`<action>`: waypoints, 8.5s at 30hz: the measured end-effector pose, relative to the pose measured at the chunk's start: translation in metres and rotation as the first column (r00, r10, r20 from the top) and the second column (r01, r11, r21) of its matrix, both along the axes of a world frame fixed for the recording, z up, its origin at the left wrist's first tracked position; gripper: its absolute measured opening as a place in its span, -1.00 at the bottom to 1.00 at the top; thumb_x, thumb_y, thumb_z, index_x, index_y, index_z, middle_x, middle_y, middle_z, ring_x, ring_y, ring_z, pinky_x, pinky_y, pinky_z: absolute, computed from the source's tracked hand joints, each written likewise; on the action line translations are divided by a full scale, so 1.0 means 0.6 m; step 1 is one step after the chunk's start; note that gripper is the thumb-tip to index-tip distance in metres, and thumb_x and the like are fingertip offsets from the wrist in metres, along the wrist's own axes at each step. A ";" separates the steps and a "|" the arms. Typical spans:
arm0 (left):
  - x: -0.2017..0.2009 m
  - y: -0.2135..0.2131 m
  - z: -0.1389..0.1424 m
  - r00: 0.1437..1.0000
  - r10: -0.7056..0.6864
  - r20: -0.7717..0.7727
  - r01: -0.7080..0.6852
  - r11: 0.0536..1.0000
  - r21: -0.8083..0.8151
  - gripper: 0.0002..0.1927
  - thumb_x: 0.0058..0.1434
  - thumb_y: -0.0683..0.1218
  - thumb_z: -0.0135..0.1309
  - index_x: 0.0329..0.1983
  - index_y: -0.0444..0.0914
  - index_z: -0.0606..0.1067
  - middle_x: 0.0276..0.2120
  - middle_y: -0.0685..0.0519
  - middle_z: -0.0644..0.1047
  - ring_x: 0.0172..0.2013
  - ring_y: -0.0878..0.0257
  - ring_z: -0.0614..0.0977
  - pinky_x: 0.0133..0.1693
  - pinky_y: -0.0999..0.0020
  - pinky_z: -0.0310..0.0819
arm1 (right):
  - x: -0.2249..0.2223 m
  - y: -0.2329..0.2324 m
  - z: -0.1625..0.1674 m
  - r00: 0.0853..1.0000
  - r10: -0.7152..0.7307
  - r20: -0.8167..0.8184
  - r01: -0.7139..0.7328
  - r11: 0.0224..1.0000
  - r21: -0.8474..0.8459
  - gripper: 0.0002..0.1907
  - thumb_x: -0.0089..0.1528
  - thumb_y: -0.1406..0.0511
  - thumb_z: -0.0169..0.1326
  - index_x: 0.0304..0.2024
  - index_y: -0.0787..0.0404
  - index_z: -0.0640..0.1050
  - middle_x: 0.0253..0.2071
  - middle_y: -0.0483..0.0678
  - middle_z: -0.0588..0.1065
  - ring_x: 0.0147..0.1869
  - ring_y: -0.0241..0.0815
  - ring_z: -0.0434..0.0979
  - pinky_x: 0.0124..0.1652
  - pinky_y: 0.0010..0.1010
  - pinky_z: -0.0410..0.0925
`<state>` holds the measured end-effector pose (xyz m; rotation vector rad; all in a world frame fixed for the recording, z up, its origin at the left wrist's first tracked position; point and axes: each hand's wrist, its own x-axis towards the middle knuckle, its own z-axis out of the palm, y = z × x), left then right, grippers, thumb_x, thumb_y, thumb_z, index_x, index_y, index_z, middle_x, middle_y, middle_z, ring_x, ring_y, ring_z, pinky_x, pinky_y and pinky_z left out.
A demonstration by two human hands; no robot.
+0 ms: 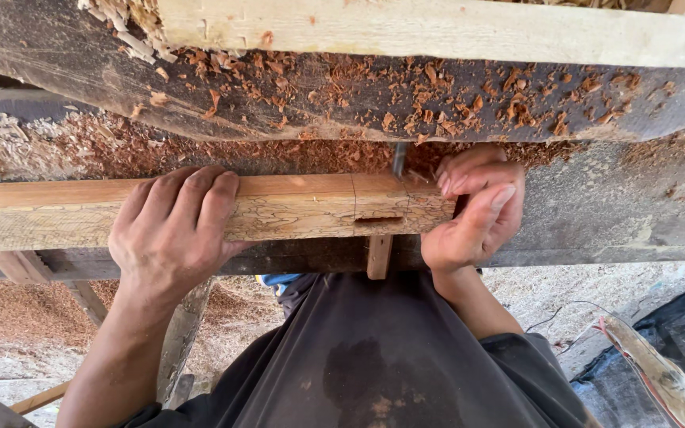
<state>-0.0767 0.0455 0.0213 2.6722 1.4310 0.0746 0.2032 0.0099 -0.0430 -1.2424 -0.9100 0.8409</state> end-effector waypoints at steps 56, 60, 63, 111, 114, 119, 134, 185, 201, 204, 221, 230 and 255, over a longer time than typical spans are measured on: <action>0.014 -0.007 -0.027 1.000 -0.016 -0.027 0.017 1.000 0.022 -0.46 0.62 0.20 -0.30 -0.09 -0.23 0.58 -0.16 0.03 0.68 -0.14 0.21 0.72 -0.09 0.32 0.60 | 0.027 -0.024 -0.005 0.999 -0.037 -0.010 0.035 0.991 -0.131 -0.61 0.55 0.09 -0.17 -0.23 0.25 0.30 -0.46 0.03 0.32 -0.47 -0.28 0.27 -0.36 -0.41 0.33; 0.017 0.001 -0.026 1.000 -0.013 0.005 0.012 1.000 0.026 -0.38 0.52 0.26 -0.35 -0.13 -0.25 0.59 -0.21 0.01 0.67 -0.20 0.19 0.72 -0.14 0.30 0.60 | 0.026 -0.021 -0.006 0.998 -0.057 -0.004 0.056 0.988 -0.144 -0.62 0.56 0.11 -0.17 -0.23 0.25 0.31 -0.46 0.03 0.31 -0.48 -0.26 0.27 -0.38 -0.40 0.33; 0.019 0.004 -0.027 1.000 0.010 0.023 -0.011 0.999 0.032 -0.50 0.51 0.13 -0.26 -0.25 -0.26 0.59 -0.30 0.01 0.68 -0.28 0.21 0.72 -0.25 0.34 0.59 | 0.028 -0.016 -0.006 0.999 -0.045 -0.002 0.044 0.990 -0.135 -0.62 0.56 0.11 -0.18 -0.23 0.25 0.31 -0.46 0.02 0.32 -0.48 -0.26 0.28 -0.38 -0.39 0.34; 0.036 -0.010 -0.023 0.999 0.043 -0.002 -0.043 0.999 0.001 -0.66 0.48 0.03 -0.09 -0.13 -0.29 0.60 -0.16 -0.02 0.68 -0.15 0.19 0.72 -0.13 0.32 0.60 | 0.053 -0.034 -0.024 0.992 -0.122 -0.015 0.119 0.982 -0.148 -0.60 0.58 0.16 -0.15 -0.28 0.27 0.30 -0.50 0.00 0.27 -0.51 -0.23 0.29 -0.38 -0.32 0.42; 0.037 -0.010 -0.022 0.999 0.049 -0.001 -0.049 0.998 -0.025 -0.60 0.52 0.06 -0.16 -0.11 -0.30 0.59 -0.13 -0.02 0.67 -0.13 0.17 0.72 -0.11 0.29 0.59 | 0.056 -0.024 -0.026 0.993 -0.116 -0.013 0.113 0.982 -0.149 -0.62 0.58 0.16 -0.16 -0.27 0.27 0.30 -0.48 0.01 0.27 -0.51 -0.22 0.30 -0.37 -0.30 0.43; 0.037 -0.012 -0.022 0.997 0.071 0.026 -0.071 0.997 -0.009 -0.39 0.54 0.23 -0.34 -0.05 -0.31 0.57 -0.10 -0.03 0.66 -0.09 0.15 0.71 -0.06 0.27 0.58 | 0.062 -0.002 -0.033 0.995 -0.080 0.055 0.085 0.992 -0.096 -0.65 0.54 0.17 -0.17 -0.28 0.25 0.31 -0.49 -0.01 0.32 -0.56 -0.24 0.34 -0.43 -0.34 0.41; 0.039 -0.022 -0.019 0.999 -0.046 0.004 0.046 0.998 0.048 -0.91 0.41 -0.18 0.11 -0.13 -0.28 0.59 -0.19 0.00 0.69 -0.15 0.22 0.73 -0.21 0.38 0.53 | 0.053 -0.033 0.000 0.999 -0.043 0.009 0.044 0.989 -0.141 -0.64 0.57 0.17 -0.13 -0.28 0.24 0.31 -0.48 0.00 0.31 -0.47 -0.26 0.29 -0.39 -0.40 0.35; 0.052 -0.030 -0.039 0.997 0.081 -0.017 -0.081 0.997 0.020 -0.88 0.40 -0.18 0.09 -0.15 -0.29 0.62 -0.19 -0.02 0.70 -0.16 0.18 0.73 -0.14 0.31 0.59 | 0.079 -0.041 -0.034 0.993 -0.110 0.032 0.114 0.971 -0.209 -0.63 0.56 0.15 -0.07 -0.28 0.24 0.30 -0.50 -0.05 0.25 -0.54 -0.24 0.30 -0.45 -0.31 0.39; 0.046 -0.037 -0.047 0.994 0.106 0.040 -0.108 0.993 0.041 -0.45 0.61 0.17 -0.23 -0.09 -0.32 0.61 -0.18 -0.07 0.70 -0.15 0.15 0.74 -0.11 0.29 0.62 | 0.091 -0.019 -0.055 0.999 -0.009 0.041 0.012 0.995 -0.095 -0.71 0.54 0.17 -0.13 -0.17 0.24 0.37 -0.50 -0.04 0.35 -0.54 -0.25 0.36 -0.48 -0.38 0.37; 0.047 -0.039 -0.038 0.997 0.053 0.054 -0.057 0.997 0.058 -0.44 0.43 0.18 -0.24 -0.22 -0.35 0.58 -0.27 -0.07 0.67 -0.25 0.16 0.71 -0.25 0.32 0.56 | 0.082 -0.026 -0.039 0.999 0.000 -0.043 -0.005 0.994 -0.112 -0.70 0.56 0.19 -0.12 -0.23 0.20 0.35 -0.49 -0.05 0.35 -0.51 -0.25 0.35 -0.44 -0.36 0.37; 0.057 -0.028 -0.030 1.000 -0.004 0.002 0.004 0.999 0.049 -0.91 0.41 -0.17 0.12 -0.14 -0.30 0.57 -0.18 -0.01 0.68 -0.16 0.21 0.71 -0.18 0.35 0.58 | 0.088 -0.044 -0.037 1.000 0.005 0.021 -0.004 0.997 -0.081 -0.66 0.56 0.19 -0.18 -0.28 0.21 0.34 -0.50 -0.03 0.32 -0.55 -0.27 0.29 -0.46 -0.40 0.34; 0.058 -0.022 -0.032 1.000 0.003 0.015 -0.004 0.999 0.050 -0.93 0.40 -0.18 0.14 -0.16 -0.30 0.57 -0.20 -0.01 0.68 -0.18 0.21 0.72 -0.20 0.36 0.57 | 0.083 -0.040 -0.026 0.999 -0.010 0.031 0.013 0.993 -0.117 -0.68 0.58 0.18 -0.18 -0.23 0.21 0.29 -0.50 0.00 0.31 -0.54 -0.28 0.26 -0.43 -0.38 0.37; 0.065 -0.012 -0.035 0.998 0.059 0.032 -0.059 0.998 0.015 -0.67 0.46 0.00 -0.03 -0.13 -0.34 0.60 -0.20 -0.05 0.68 -0.19 0.16 0.73 -0.19 0.31 0.59 | 0.115 -0.035 -0.060 0.994 -0.066 0.091 0.077 0.990 -0.118 -0.70 0.56 0.17 -0.15 -0.22 0.21 0.35 -0.53 -0.07 0.30 -0.59 -0.27 0.35 -0.46 -0.37 0.37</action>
